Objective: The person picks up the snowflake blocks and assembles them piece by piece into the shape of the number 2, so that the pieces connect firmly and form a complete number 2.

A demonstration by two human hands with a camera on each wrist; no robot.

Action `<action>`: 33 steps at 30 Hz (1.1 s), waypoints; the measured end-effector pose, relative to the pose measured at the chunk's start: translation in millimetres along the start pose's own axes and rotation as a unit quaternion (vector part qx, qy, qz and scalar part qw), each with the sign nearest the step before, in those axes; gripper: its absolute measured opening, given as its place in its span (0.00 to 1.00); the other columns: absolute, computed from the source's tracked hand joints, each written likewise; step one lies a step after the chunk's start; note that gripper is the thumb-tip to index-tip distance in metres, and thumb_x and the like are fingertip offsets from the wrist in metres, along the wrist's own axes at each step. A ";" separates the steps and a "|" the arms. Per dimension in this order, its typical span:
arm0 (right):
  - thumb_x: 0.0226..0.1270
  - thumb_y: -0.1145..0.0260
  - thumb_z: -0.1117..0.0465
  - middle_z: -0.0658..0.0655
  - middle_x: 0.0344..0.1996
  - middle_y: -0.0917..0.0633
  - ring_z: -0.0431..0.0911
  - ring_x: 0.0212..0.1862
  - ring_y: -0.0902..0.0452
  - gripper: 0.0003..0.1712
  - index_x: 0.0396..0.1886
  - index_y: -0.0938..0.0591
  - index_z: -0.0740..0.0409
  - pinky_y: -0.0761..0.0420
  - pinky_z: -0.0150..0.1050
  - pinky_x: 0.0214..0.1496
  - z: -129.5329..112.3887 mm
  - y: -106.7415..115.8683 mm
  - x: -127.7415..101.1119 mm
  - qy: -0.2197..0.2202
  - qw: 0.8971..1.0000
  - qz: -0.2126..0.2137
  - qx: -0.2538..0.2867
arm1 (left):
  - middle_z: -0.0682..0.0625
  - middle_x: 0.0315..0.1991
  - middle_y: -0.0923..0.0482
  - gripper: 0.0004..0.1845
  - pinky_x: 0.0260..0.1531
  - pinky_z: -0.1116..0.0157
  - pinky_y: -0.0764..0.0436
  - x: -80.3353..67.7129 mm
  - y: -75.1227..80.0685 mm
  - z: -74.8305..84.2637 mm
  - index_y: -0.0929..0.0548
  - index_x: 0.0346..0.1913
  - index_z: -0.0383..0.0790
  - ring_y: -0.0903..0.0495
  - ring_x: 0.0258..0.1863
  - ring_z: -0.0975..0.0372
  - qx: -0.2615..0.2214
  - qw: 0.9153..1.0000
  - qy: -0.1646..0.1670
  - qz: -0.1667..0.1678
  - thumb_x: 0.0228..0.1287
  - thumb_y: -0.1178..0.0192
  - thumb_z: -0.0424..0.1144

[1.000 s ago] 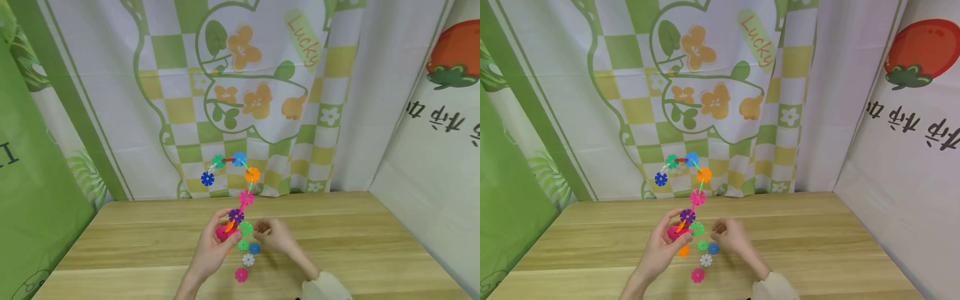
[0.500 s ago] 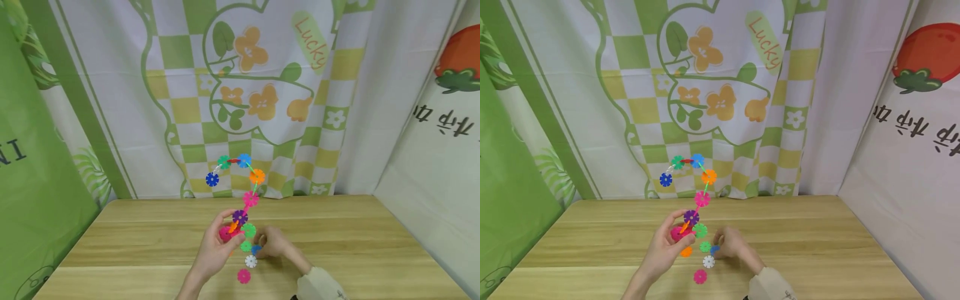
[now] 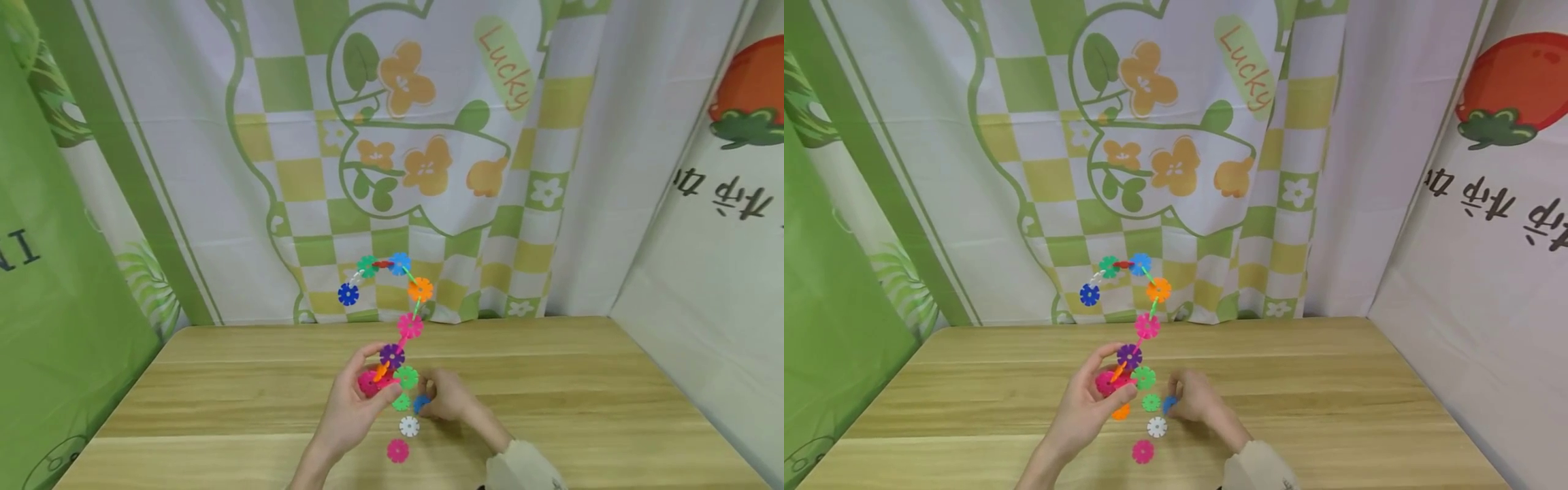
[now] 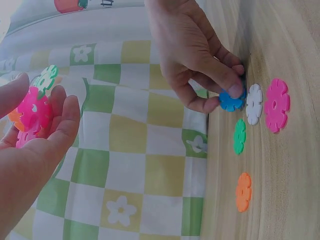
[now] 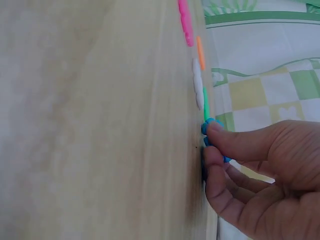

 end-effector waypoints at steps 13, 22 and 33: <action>0.53 0.33 0.77 0.58 0.24 0.17 0.48 0.24 0.19 0.10 0.32 0.24 0.66 0.17 0.39 0.25 -16.9 21.6 -17.9 0.034 0.991 0.068 0.114 | 0.37 0.49 0.26 0.29 0.42 0.62 0.17 0.5 0.0 -5.3 0.32 0.64 0.41 0.19 0.42 0.55 0.012 1.000 0.008 0.004 0.59 0.38 0.24; 0.55 0.32 0.76 0.63 0.29 0.16 0.47 0.30 0.17 0.11 0.37 0.23 0.68 0.15 0.41 0.35 -43.0 40.4 -34.4 0.075 0.975 0.111 0.177 | 0.35 0.50 0.28 0.28 0.41 0.61 0.17 -0.1 1.8 -4.9 0.31 0.63 0.41 0.19 0.40 0.53 0.030 0.999 0.013 0.011 0.60 0.39 0.26; 0.52 0.28 0.72 0.59 0.30 0.14 0.43 0.33 0.16 0.09 0.34 0.18 0.66 0.17 0.32 0.38 -64.9 56.5 -46.6 0.086 0.968 0.187 0.145 | 0.37 0.43 0.22 0.28 0.36 0.65 0.17 -0.6 9.8 -4.1 0.31 0.64 0.40 0.18 0.36 0.56 0.074 0.995 0.020 0.063 0.61 0.37 0.31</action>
Point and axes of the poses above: each hand's wrist, its own x-axis towards the middle knuckle, its own y-axis out of the back of the hand, z = x × y, the point moved 5 cm from there along x, towards the middle knuckle
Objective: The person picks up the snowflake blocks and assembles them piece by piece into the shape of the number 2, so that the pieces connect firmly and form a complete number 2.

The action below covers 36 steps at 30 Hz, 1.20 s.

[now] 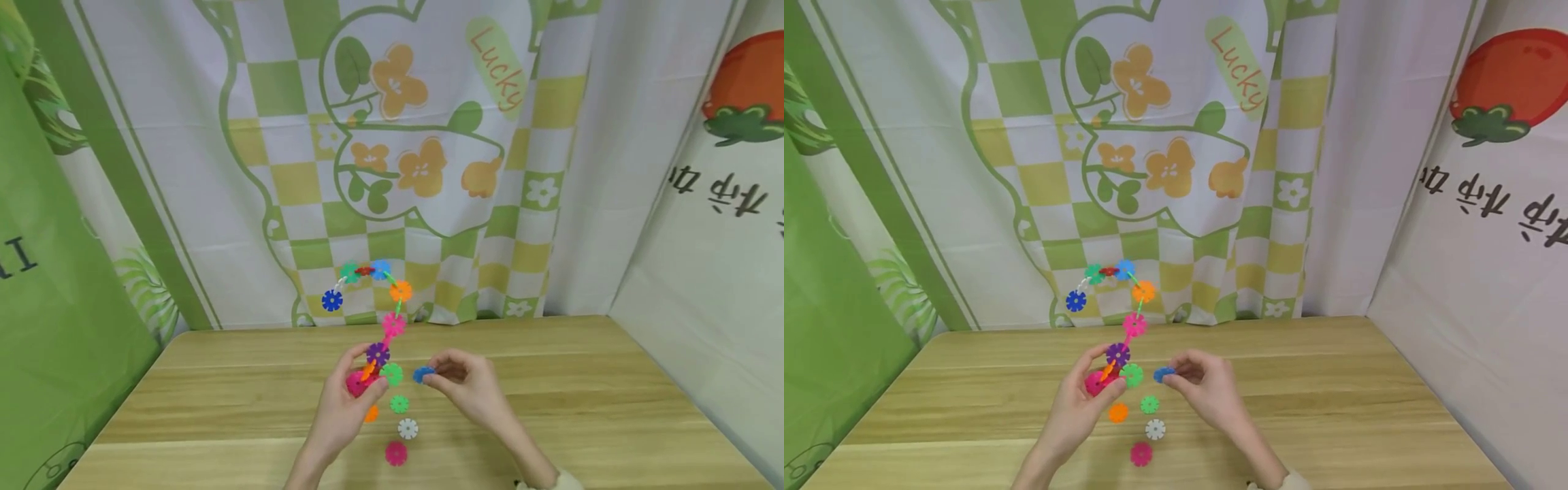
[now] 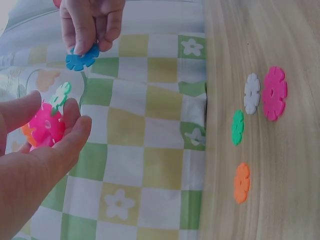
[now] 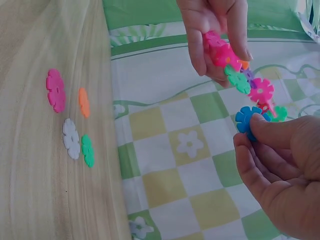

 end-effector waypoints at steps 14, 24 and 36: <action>0.48 0.28 0.77 0.59 0.28 0.13 0.48 0.30 0.15 0.09 0.28 0.15 0.63 0.15 0.36 0.35 -13.3 -4.3 -3.5 0.173 0.985 -0.002 -0.022 | 0.38 0.44 0.20 0.27 0.45 0.61 0.18 -0.9 -7.3 -8.0 0.32 0.64 0.40 0.18 0.42 0.52 -0.028 0.998 0.031 -0.055 0.63 0.37 0.33; 0.36 0.25 0.81 0.57 0.23 0.15 0.45 0.26 0.17 0.15 0.24 0.16 0.62 0.18 0.28 0.33 -27.1 -3.8 -7.5 0.339 0.937 0.056 -0.070 | 0.35 0.47 0.21 0.30 0.50 0.59 0.21 -2.4 -9.8 -5.8 0.37 0.67 0.38 0.18 0.45 0.53 -0.083 0.993 0.034 -0.079 0.64 0.39 0.33; 0.36 0.25 0.81 0.56 0.24 0.14 0.45 0.26 0.17 0.16 0.24 0.16 0.61 0.18 0.28 0.35 -31.1 -4.4 -8.5 0.360 0.926 0.077 -0.089 | 0.33 0.47 0.21 0.30 0.47 0.59 0.19 -0.6 -12.0 -3.3 0.34 0.65 0.40 0.17 0.43 0.54 -0.096 0.993 0.031 -0.054 0.60 0.36 0.31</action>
Point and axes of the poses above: each hand's wrist, its own x-axis towards the middle knuckle, its own y-axis out of the back of the hand, z = x × y, the point moved 5 cm from there along x, towards the middle knuckle
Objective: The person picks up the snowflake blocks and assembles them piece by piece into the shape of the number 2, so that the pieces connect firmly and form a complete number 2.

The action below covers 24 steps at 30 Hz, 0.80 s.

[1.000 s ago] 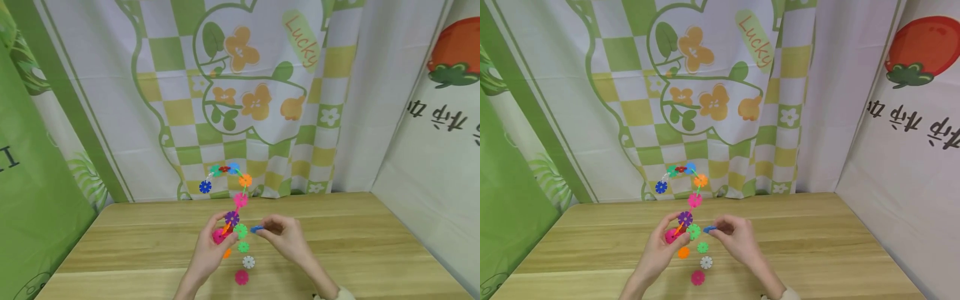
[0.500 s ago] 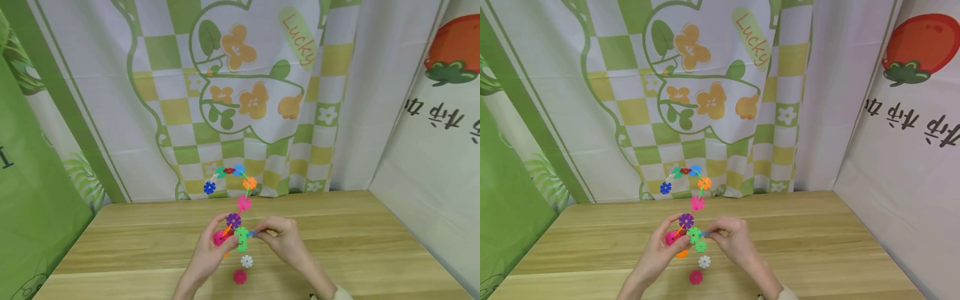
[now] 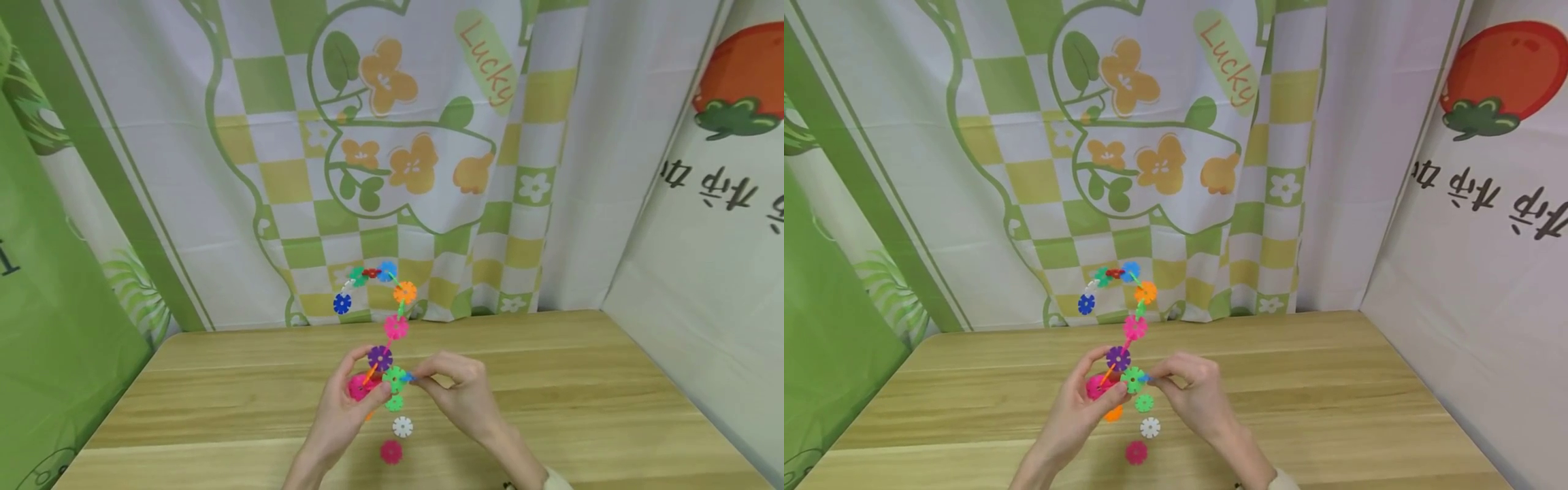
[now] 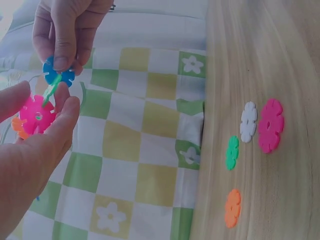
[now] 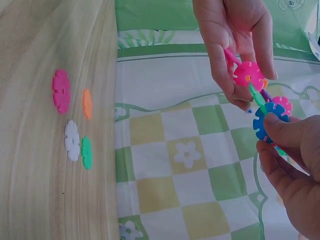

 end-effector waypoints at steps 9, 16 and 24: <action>0.38 0.25 0.80 0.57 0.29 0.13 0.47 0.31 0.17 0.18 0.30 0.16 0.61 0.18 0.30 0.39 -2.6 -1.1 2.2 -0.030 1.000 -0.008 0.005 | 0.35 0.46 0.21 0.31 0.46 0.59 0.18 -0.5 4.7 4.3 0.33 0.65 0.40 0.17 0.41 0.55 0.014 1.000 -0.002 0.005 0.59 0.35 0.30; 0.33 0.24 0.80 0.57 0.32 0.14 0.48 0.31 0.18 0.26 0.38 0.17 0.64 0.17 0.37 0.31 0.9 6.2 2.3 -0.090 0.995 0.009 -0.046 | 0.35 0.49 0.22 0.30 0.45 0.62 0.18 -1.8 9.8 11.6 0.33 0.65 0.39 0.18 0.43 0.54 0.019 1.000 -0.007 0.023 0.59 0.36 0.29; 0.48 0.25 0.71 0.56 0.33 0.15 0.45 0.30 0.19 0.15 0.38 0.17 0.62 0.19 0.30 0.33 25.8 -9.4 -16.5 -0.312 0.941 -0.123 -0.053 | 0.35 0.49 0.24 0.29 0.45 0.63 0.18 -2.8 10.8 13.2 0.33 0.64 0.40 0.18 0.42 0.53 0.021 0.999 -0.001 0.030 0.60 0.38 0.27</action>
Point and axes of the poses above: each hand's wrist, its own x-axis towards the middle knuckle, its own y-axis out of the back of the hand, z = x × y, the point moved 5 cm from there along x, towards the middle knuckle
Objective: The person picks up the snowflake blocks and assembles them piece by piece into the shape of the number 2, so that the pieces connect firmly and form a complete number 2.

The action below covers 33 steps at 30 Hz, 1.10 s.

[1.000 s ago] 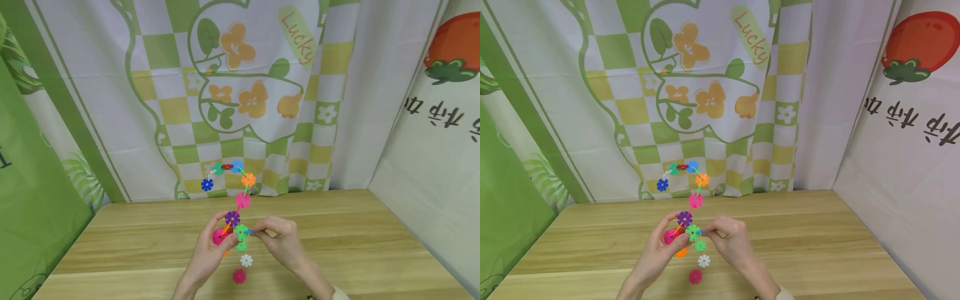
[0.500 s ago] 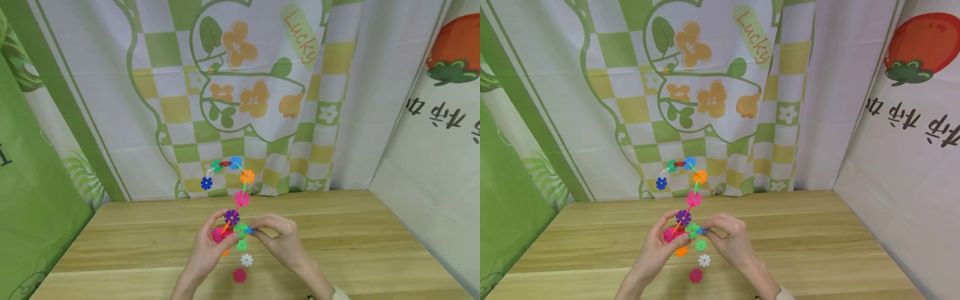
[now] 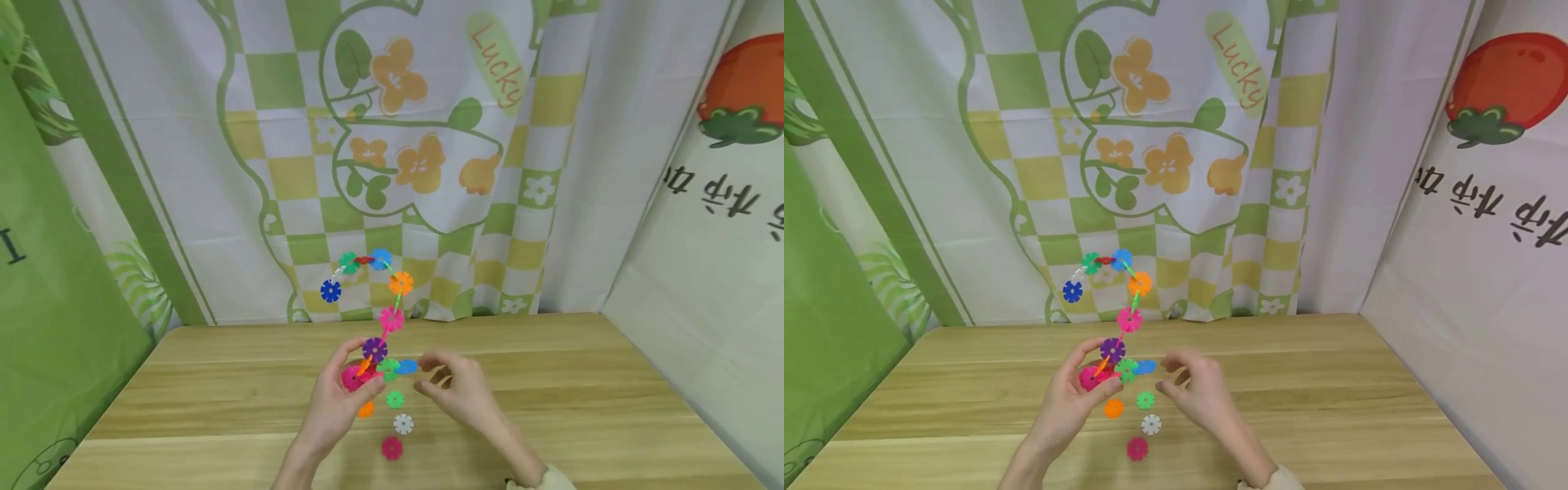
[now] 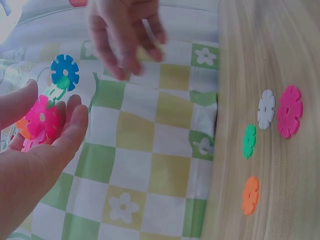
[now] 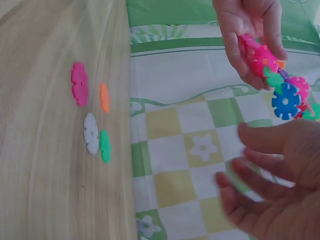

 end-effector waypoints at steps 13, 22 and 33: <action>0.51 0.24 0.61 0.58 0.31 0.17 0.49 0.33 0.21 0.18 0.39 0.18 0.67 0.19 0.40 0.32 36.3 -47.3 1.7 -0.090 0.979 -0.182 -0.026 | 0.35 0.49 0.25 0.29 0.45 0.63 0.18 0.5 -1.2 1.5 0.32 0.64 0.40 0.19 0.43 0.52 0.003 1.000 -0.012 -0.012 0.59 0.38 0.25; 0.38 0.20 0.67 0.53 0.21 0.23 0.39 0.25 0.31 0.18 0.29 0.19 0.64 0.28 0.32 0.25 45.9 -66.4 0.5 -0.041 0.974 -0.216 -0.051 | 0.37 0.48 0.24 0.30 0.44 0.62 0.18 0.8 0.2 0.6 0.31 0.64 0.43 0.20 0.43 0.52 -0.003 1.000 -0.009 -0.013 0.59 0.37 0.26; 0.30 0.19 0.70 0.51 0.19 0.23 0.37 0.23 0.34 0.18 0.21 0.21 0.60 0.29 0.30 0.24 43.0 -74.8 0.0 -0.027 0.972 -0.226 -0.061 | 0.39 0.48 0.24 0.28 0.43 0.63 0.17 0.6 1.0 0.6 0.31 0.63 0.43 0.20 0.43 0.55 0.000 1.000 -0.016 -0.018 0.60 0.36 0.28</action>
Point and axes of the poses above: each hand's wrist, its own x-axis towards the middle knuckle, its own y-axis out of the back of the hand, z = x × y, the point moved 5 cm from there along x, towards the middle knuckle
